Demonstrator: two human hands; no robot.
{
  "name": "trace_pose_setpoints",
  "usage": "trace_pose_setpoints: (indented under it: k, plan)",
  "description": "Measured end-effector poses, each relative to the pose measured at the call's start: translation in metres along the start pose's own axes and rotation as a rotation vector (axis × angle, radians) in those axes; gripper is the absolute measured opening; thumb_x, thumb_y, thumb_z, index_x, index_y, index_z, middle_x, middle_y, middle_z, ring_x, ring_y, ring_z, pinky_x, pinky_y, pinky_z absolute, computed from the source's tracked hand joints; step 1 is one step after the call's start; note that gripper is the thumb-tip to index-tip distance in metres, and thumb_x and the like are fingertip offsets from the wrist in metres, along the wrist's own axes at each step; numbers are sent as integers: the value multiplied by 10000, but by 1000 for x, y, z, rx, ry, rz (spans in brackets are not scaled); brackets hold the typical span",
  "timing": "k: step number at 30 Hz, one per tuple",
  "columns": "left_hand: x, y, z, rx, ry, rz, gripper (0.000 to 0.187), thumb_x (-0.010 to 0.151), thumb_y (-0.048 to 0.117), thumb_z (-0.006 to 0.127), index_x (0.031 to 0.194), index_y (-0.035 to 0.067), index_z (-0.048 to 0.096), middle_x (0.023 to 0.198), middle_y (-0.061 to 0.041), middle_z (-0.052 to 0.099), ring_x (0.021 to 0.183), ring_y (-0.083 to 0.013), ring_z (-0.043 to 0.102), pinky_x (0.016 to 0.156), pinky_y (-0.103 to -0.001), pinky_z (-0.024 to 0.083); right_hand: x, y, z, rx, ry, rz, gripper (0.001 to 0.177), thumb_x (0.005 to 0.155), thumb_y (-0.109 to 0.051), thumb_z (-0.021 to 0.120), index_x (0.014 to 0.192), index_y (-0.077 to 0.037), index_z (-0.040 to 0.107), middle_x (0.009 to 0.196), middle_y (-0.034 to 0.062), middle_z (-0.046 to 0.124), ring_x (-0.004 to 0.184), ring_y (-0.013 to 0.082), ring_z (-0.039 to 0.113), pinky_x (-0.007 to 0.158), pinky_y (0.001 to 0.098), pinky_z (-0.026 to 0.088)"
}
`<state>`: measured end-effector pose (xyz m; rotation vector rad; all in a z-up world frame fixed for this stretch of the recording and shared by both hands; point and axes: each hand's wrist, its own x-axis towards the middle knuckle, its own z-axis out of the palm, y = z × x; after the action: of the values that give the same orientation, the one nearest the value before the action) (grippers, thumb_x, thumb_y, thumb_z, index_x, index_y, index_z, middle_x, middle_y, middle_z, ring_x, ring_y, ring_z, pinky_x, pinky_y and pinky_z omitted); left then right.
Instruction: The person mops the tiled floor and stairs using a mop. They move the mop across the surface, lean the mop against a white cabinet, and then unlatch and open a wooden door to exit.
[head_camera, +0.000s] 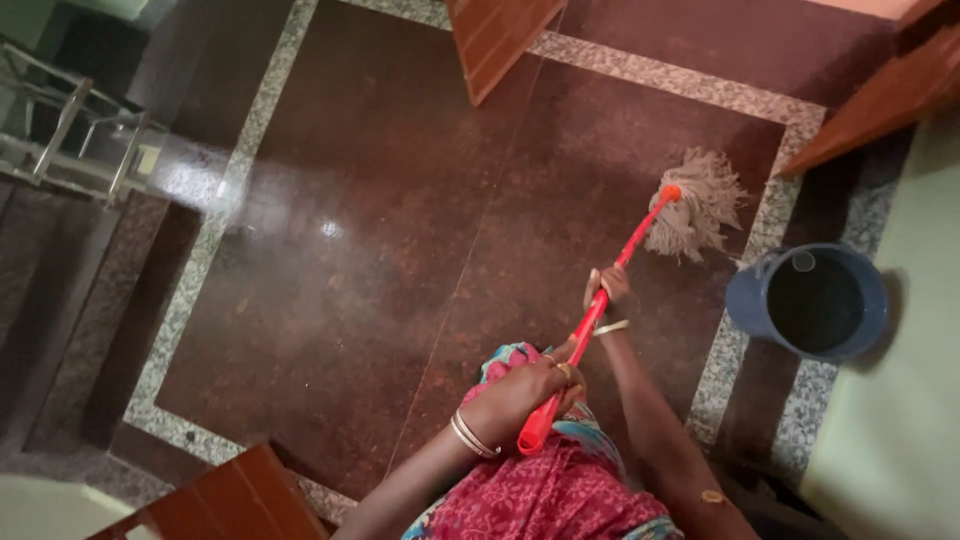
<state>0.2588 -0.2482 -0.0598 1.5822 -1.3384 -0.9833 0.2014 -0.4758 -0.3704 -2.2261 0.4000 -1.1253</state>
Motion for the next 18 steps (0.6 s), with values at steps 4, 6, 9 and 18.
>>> trace_pose_setpoints:
  k: [4, 6, 9, 18]
  plan:
    - [-1, -2, 1, -173, 148, 22, 137, 902, 52, 559, 800, 23, 472, 1000, -127, 596, 864, -273, 611, 789, -352, 505, 8, 10, 21, 28, -47, -37, 370, 963, 44, 613, 641, -55, 460, 625, 127, 465, 584, 326, 507, 771, 465, 517]
    - [-5, -6, 5, -201, 172, -23, 116, 917, 45, 537, 813, 20, 493, 1033, -146, 588, 866, -273, 615, 789, -350, 511, 10, 9, 30, 45, -59, -47, 357, 962, 38, 614, 652, -59, 469, 636, 124, 471, 595, 325, 514, 790, 469, 527]
    - [-12, -12, 11, -77, 219, 14, 116, 895, 34, 587, 801, 12, 524, 972, -141, 666, 988, -303, 655, 841, -376, 534, 14, 0, 42, 81, -86, -58, 350, 953, 33, 626, 652, -58, 471, 642, 128, 481, 604, 333, 518, 786, 468, 526]
    - [-57, -8, 23, 48, 420, -65, 94, 927, 38, 664, 928, -47, 624, 1182, -276, 619, 934, -406, 674, 826, -449, 539, 11, -47, 70, 190, -243, -96, 318, 924, 22, 669, 664, -42, 499, 672, 148, 525, 634, 355, 544, 641, 445, 466]
